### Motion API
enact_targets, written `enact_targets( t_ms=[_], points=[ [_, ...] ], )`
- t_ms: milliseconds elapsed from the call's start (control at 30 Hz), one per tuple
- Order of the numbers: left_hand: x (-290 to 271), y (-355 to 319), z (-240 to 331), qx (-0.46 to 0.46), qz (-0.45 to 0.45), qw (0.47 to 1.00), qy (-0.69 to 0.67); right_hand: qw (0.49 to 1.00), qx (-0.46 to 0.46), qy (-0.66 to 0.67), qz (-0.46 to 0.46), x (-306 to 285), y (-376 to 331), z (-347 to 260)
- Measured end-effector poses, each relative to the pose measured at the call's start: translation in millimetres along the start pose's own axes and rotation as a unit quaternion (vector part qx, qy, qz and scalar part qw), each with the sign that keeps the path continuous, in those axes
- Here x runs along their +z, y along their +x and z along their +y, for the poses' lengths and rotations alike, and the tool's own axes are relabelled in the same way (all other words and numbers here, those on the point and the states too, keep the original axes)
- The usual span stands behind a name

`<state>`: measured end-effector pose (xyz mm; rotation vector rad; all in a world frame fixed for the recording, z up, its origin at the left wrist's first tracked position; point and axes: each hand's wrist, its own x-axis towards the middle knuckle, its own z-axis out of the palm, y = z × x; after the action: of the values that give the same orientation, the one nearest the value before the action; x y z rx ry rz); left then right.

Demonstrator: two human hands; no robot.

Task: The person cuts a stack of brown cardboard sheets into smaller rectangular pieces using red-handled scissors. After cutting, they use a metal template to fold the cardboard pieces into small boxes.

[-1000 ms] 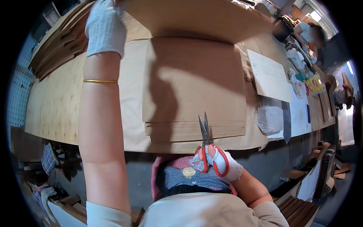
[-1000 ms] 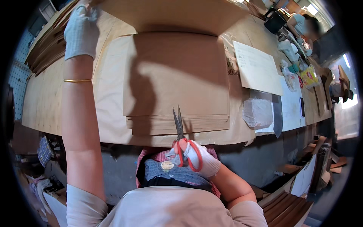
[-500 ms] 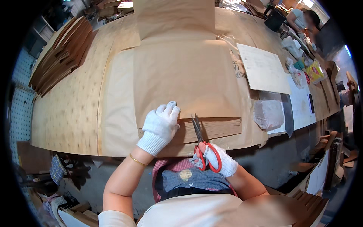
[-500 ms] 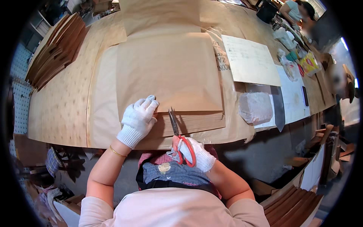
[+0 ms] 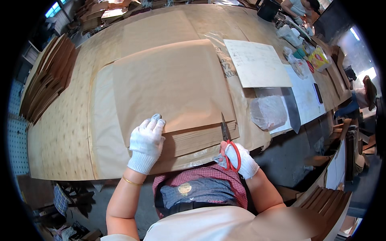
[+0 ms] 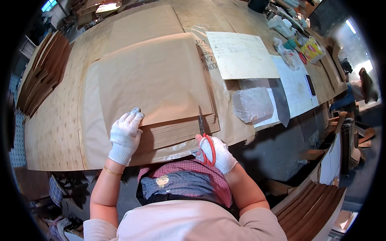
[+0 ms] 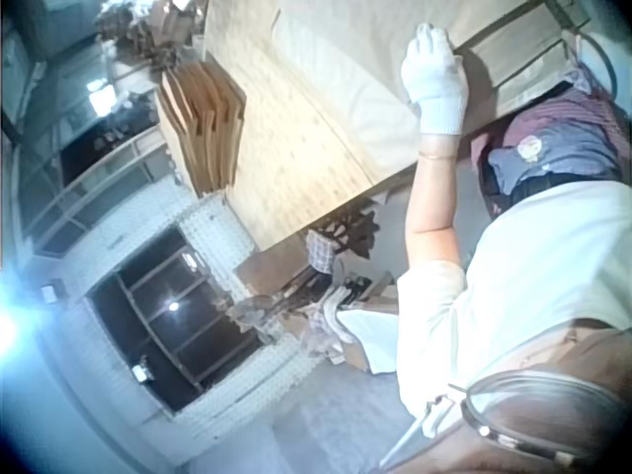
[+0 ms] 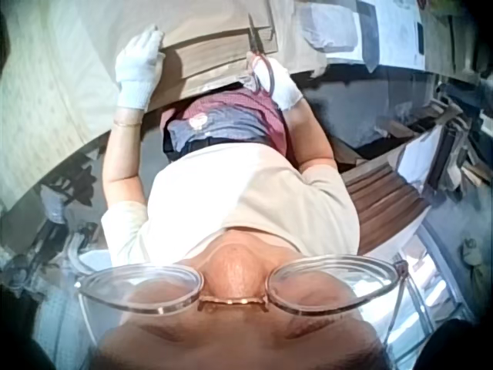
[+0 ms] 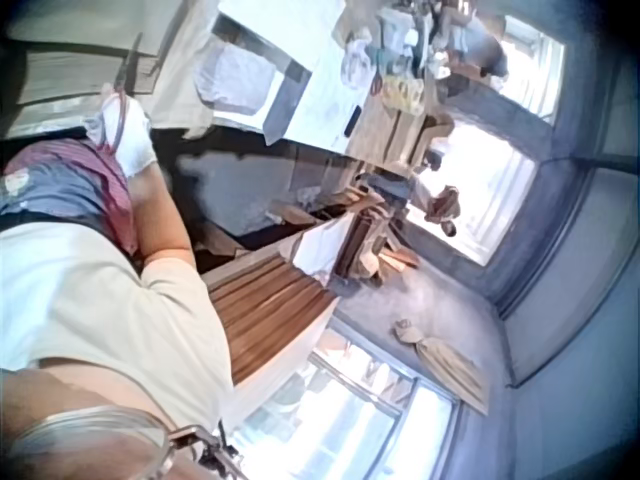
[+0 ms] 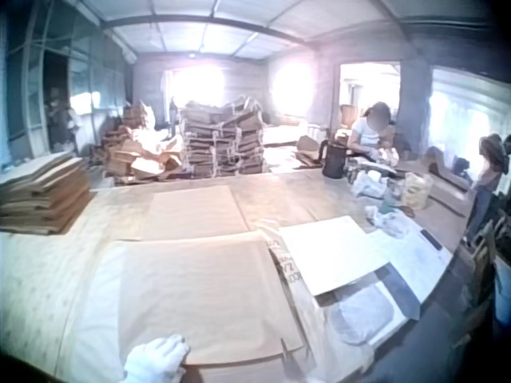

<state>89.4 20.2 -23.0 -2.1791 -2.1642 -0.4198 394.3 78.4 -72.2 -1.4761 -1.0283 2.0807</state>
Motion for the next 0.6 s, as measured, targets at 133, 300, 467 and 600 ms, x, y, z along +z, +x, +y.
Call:
enact_targets(
  t_ms=[133,300,467,600],
  points=[
    [-1.8,-17.8,-5.2,-0.089,0.117,0.986,0.079,0.998,0.05,-0.02,-0.029,-2.7,-10.2,-8.6],
    [6.7,-59.7,-44.0,-0.246,0.121,0.961,-0.023,0.982,0.021,-0.01,-0.186,44.1,-16.7,-7.9],
    [2.6,-65.5,-58.0,-0.116,0.159,0.979,-0.055,0.938,0.147,-0.105,-0.295,138.6,-0.6,4.5],
    [7.8,-66.1,-61.9,-0.132,0.17,0.973,-0.082,0.942,0.185,-0.063,-0.273,208.5,9.1,12.1]
  ],
)
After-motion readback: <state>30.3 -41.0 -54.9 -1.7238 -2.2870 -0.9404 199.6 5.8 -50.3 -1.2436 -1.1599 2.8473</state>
